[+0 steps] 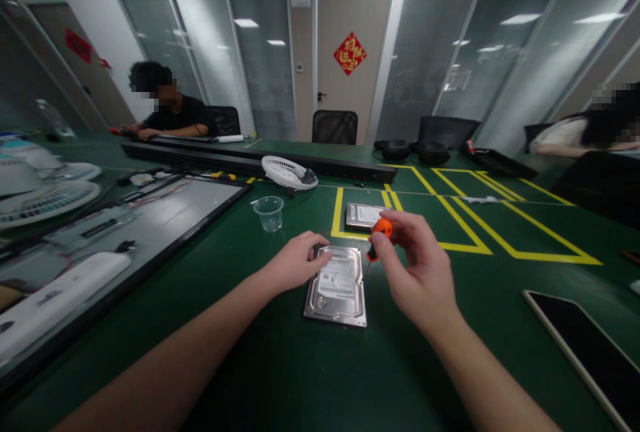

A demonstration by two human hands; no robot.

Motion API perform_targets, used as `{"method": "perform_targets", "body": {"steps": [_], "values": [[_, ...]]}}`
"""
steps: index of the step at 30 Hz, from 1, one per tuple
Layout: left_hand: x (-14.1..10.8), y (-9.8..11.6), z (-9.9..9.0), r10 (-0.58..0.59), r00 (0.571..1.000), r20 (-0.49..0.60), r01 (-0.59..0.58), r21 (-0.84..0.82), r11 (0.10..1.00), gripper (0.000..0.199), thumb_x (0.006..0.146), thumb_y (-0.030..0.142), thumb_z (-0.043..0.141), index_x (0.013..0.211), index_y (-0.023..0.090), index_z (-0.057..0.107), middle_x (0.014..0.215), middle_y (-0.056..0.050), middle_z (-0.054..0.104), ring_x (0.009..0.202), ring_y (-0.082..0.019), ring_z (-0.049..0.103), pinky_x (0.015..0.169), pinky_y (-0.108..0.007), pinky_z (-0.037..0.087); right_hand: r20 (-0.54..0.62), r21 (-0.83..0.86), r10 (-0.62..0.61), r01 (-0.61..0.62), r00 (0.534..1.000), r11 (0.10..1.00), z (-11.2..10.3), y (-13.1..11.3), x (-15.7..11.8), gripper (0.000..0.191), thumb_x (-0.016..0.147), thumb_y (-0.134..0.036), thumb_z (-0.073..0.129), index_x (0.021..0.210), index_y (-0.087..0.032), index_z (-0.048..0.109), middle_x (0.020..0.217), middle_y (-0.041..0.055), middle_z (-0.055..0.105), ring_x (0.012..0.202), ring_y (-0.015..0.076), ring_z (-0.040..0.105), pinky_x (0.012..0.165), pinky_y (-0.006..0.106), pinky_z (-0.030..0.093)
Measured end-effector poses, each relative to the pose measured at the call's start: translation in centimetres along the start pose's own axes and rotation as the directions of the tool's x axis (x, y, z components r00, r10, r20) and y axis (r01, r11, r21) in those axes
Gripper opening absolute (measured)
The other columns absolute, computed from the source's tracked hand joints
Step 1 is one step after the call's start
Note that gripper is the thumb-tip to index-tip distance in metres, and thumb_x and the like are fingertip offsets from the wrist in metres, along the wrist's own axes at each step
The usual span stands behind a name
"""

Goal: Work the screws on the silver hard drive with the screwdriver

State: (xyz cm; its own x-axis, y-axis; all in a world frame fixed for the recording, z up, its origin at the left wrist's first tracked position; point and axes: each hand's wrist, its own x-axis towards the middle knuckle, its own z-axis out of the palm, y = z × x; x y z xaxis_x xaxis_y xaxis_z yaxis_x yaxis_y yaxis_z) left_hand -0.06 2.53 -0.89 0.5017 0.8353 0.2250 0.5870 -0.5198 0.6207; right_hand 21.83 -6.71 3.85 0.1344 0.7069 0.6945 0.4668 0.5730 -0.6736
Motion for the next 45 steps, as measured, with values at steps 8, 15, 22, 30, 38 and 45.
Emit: {"method": "perform_targets", "body": {"steps": [8, 15, 22, 30, 38, 45], "values": [[-0.03, -0.06, -0.07, 0.002, 1.000, 0.005, -0.002, 0.004, 1.000, 0.035, 0.096, 0.041, 0.061, 0.118, 0.017, 0.073, 0.108, -0.009, 0.067, 0.093, -0.023, 0.065, 0.085, -0.035, 0.052, -0.027, -0.018, 0.005, -0.005, 1.000, 1.000, 0.12, 0.00, 0.04, 0.026, 0.095, -0.029, 0.070, 0.121, -0.028, 0.066, 0.104, 0.0052, 0.071, 0.091, 0.0200, 0.070, 0.086, 0.038, 0.059], [-0.04, -0.10, -0.09, 0.009, 1.000, 0.000, -0.009, 0.006, 1.000, 0.035, 0.096, 0.041, 0.061, 0.118, 0.017, 0.073, 0.107, -0.009, 0.067, 0.094, -0.023, 0.065, 0.086, -0.035, 0.052, -0.031, -0.015, -0.005, 0.005, 1.000, 1.000, 0.13, -0.09, 0.07, 0.026, 0.095, -0.029, 0.071, 0.120, -0.027, 0.066, 0.103, 0.0055, 0.071, 0.090, 0.0202, 0.070, 0.085, 0.038, 0.060], [-0.04, -0.04, -0.09, 0.005, 1.000, 0.003, -0.005, 0.005, 1.000, 0.035, 0.096, 0.041, 0.061, 0.118, 0.017, 0.073, 0.108, -0.009, 0.067, 0.095, -0.023, 0.065, 0.087, -0.035, 0.052, -0.033, -0.016, -0.007, 0.006, 0.999, 1.000, 0.09, -0.13, 0.07, 0.026, 0.095, -0.030, 0.071, 0.120, -0.027, 0.066, 0.103, 0.0052, 0.071, 0.090, 0.0204, 0.070, 0.086, 0.039, 0.061], [-0.06, -0.01, -0.11, -0.015, 1.000, 0.017, 0.015, 0.004, 1.000, 0.036, 0.097, 0.042, 0.061, 0.121, 0.018, 0.072, 0.112, -0.010, 0.067, 0.096, -0.024, 0.065, 0.087, -0.036, 0.053, -0.031, -0.017, 0.002, -0.003, 1.000, 1.000, 0.13, -0.17, 0.06, 0.026, 0.095, -0.030, 0.070, 0.120, -0.027, 0.066, 0.103, 0.0053, 0.071, 0.090, 0.0205, 0.070, 0.086, 0.039, 0.061], [0.02, -0.21, 0.06, 0.005, 1.000, -0.005, -0.005, 0.005, 1.000, 0.034, 0.096, 0.041, 0.062, 0.117, 0.018, 0.073, 0.107, -0.009, 0.067, 0.095, -0.024, 0.066, 0.086, -0.036, 0.053, -0.015, -0.012, 0.000, 0.000, 1.000, 1.000, 0.06, -0.15, 0.05, 0.027, 0.095, -0.028, 0.071, 0.121, -0.027, 0.066, 0.104, 0.0054, 0.071, 0.090, 0.0198, 0.070, 0.086, 0.038, 0.061], [0.01, 0.01, 0.01, -0.003, 1.000, -0.003, 0.003, 0.015, 1.000, 0.033, 0.096, 0.041, 0.062, 0.116, 0.018, 0.073, 0.107, -0.009, 0.068, 0.094, -0.024, 0.065, 0.086, -0.036, 0.053, -0.005, -0.012, -0.009, 0.009, 1.000, 1.000, 0.01, -0.04, 0.10, 0.026, 0.096, -0.029, 0.069, 0.122, -0.027, 0.065, 0.104, 0.0048, 0.071, 0.090, 0.0194, 0.071, 0.085, 0.038, 0.061]]}}
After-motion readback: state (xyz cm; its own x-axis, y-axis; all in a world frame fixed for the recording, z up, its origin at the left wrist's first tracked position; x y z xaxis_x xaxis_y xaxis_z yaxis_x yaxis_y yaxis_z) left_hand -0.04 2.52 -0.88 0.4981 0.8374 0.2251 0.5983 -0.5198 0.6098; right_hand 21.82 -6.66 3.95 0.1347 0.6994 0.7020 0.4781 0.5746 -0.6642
